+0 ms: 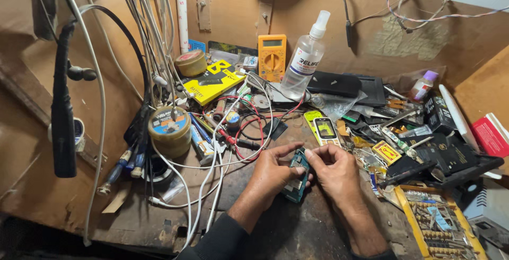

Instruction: The person disassembles a yellow-cased feature phone on a cluttered workbench, prying open the housing and removing the battery and internal board. They then use a soldering iron and tweezers to work on a small circuit board, handling components and tools across the bench.

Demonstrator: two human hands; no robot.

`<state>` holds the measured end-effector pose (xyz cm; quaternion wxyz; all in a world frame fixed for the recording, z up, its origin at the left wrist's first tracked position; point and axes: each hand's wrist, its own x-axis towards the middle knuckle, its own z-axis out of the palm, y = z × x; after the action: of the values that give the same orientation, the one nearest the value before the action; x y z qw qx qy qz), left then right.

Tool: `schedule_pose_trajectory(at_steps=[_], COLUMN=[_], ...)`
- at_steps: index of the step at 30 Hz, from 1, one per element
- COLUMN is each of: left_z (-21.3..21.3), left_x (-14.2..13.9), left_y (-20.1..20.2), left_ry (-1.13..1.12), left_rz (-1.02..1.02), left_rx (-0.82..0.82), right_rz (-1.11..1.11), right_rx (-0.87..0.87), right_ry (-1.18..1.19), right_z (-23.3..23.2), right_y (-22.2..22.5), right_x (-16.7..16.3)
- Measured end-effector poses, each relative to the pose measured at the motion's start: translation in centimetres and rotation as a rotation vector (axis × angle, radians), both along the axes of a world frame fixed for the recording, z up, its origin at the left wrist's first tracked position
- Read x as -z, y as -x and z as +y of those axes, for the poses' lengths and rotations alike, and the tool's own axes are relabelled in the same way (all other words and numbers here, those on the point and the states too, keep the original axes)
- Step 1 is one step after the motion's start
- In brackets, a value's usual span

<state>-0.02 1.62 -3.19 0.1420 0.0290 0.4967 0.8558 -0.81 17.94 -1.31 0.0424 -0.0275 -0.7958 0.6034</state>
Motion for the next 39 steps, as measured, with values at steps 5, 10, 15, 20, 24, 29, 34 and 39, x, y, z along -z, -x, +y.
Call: schedule_pose_trajectory(at_steps=[5, 10, 15, 20, 24, 29, 34, 39], left_z=[0.0, 0.0, -0.2, 0.0, 0.2, 0.3, 0.3, 0.4], left_x=[-0.1, -0.1, -0.2, -0.1, 0.5, 1.0, 0.4, 0.4], left_y=[0.0, 0.0, -0.2, -0.1, 0.1, 0.1, -0.3, -0.2], left_ry=[-0.006, 0.020, 0.015, 0.006, 0.013, 0.047, 0.043, 0.108], left_rz=[-0.032, -0.003, -0.013, -0.042, -0.025, 0.053, 0.017, -0.060], left_rx=[0.001, -0.005, 0.004, -0.011, -0.015, -0.035, -0.036, -0.072], right_rz=[-0.013, -0.015, -0.034, -0.038, -0.023, -0.015, 0.005, 0.004], right_rx=[-0.009, 0.001, -0.024, -0.004, 0.052, 0.091, 0.011, 0.027], right_ry=[0.019, -0.038, 0.017, 0.005, -0.127, -0.259, -0.161, 0.137], right_z=[-0.1, 0.0, 0.0, -0.5, -1.1, -1.2, -0.1, 0.9], right_y=[-0.1, 0.0, 0.0, -0.3, -0.5, -0.4, 0.3, -0.3], right_x=[-0.2, -0.2, -0.3, -0.8, -1.3, -1.3, -0.4, 0.3])
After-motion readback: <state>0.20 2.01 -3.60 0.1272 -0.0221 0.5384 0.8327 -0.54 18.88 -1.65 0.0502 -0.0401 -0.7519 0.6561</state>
